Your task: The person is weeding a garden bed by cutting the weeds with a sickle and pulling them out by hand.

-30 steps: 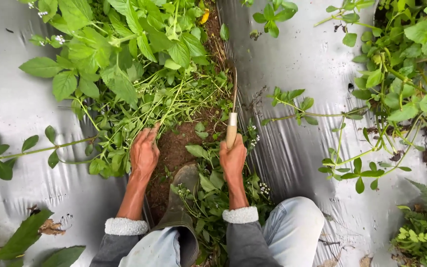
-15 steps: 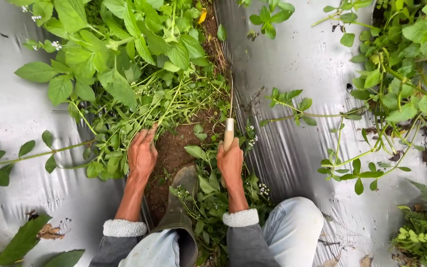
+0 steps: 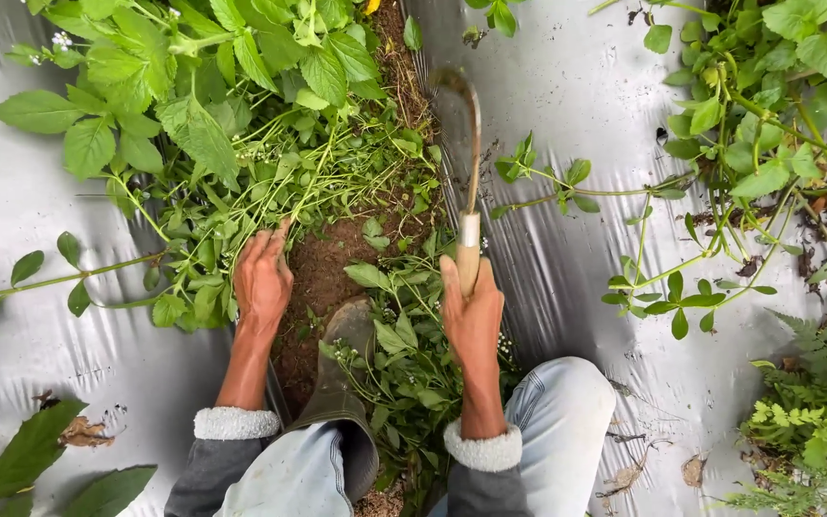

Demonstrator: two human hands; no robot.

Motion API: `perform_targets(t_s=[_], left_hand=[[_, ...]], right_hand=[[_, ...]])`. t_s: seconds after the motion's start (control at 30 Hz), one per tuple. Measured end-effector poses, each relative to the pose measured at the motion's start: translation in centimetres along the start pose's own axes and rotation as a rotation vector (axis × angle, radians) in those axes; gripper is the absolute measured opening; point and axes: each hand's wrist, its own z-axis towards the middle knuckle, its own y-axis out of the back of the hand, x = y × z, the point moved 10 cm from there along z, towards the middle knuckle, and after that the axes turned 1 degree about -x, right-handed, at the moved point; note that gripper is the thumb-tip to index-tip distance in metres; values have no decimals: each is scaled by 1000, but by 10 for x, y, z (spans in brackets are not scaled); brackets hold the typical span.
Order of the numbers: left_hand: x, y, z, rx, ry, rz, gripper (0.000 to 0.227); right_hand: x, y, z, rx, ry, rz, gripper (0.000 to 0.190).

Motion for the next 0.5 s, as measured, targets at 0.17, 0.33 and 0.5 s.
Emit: perform_targets(t_s=[0.17, 0.33, 0.5], left_hand=[[-6, 6, -4, -13, -23, 18, 19], [14, -6, -12, -9, -38, 29, 21], [32, -17, -4, -29, -11, 24, 20]], right_hand=[[-36, -75, 41, 18, 111, 105, 50], [-75, -76, -14, 96, -35, 68, 52], [-54, -58, 34, 1, 19, 121, 53]])
